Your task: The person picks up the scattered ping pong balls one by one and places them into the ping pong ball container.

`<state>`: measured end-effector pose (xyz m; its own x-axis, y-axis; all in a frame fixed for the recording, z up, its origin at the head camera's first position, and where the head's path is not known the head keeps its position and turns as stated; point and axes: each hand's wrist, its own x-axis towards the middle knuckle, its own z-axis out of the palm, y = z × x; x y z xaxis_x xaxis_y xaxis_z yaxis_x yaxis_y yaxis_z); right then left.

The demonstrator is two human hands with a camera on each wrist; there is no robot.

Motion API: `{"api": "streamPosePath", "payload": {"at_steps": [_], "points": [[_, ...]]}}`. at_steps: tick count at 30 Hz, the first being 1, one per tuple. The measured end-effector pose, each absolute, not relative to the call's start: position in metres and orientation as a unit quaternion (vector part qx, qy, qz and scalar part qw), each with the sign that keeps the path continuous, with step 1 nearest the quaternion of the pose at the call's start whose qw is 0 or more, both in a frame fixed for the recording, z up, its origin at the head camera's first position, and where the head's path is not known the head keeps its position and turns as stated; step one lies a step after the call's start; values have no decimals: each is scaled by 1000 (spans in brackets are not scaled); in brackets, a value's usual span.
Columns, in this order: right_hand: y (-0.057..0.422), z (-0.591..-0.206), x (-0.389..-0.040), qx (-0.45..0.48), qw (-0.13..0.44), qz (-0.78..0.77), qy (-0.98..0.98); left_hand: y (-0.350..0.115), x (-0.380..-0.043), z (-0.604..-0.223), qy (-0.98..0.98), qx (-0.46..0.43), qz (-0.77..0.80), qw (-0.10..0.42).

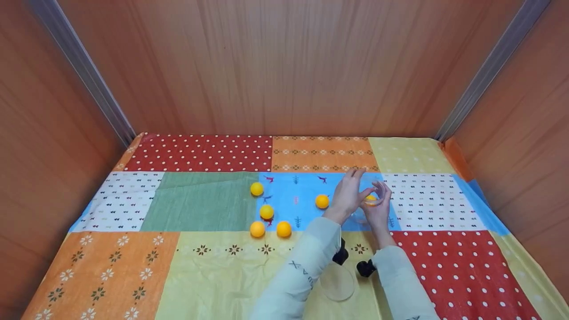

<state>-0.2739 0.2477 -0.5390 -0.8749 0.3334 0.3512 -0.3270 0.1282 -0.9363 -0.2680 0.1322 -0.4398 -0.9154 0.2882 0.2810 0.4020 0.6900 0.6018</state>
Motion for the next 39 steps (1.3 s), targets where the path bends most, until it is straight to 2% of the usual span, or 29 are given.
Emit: {"api": "streamPosePath", "payload": {"at_steps": [8, 16, 24, 31, 39], "points": [[247, -540, -275, 5, 257, 671, -695, 122, -273, -443, -915, -190, -334, 123], [246, -541, -276, 7, 264, 681, -683, 108, -276, -458, -917, -177, -328, 138], [243, -541, -275, 5, 272, 687, -674, 93, -278, -479, -920, -179, -319, 137], [235, -522, -263, 15, 269, 678, -684, 80, -280, -497, -919, -189, -320, 134], [235, -519, -259, -3, 244, 670, -701, 72, -283, -511, -926, -180, -322, 83]]}}
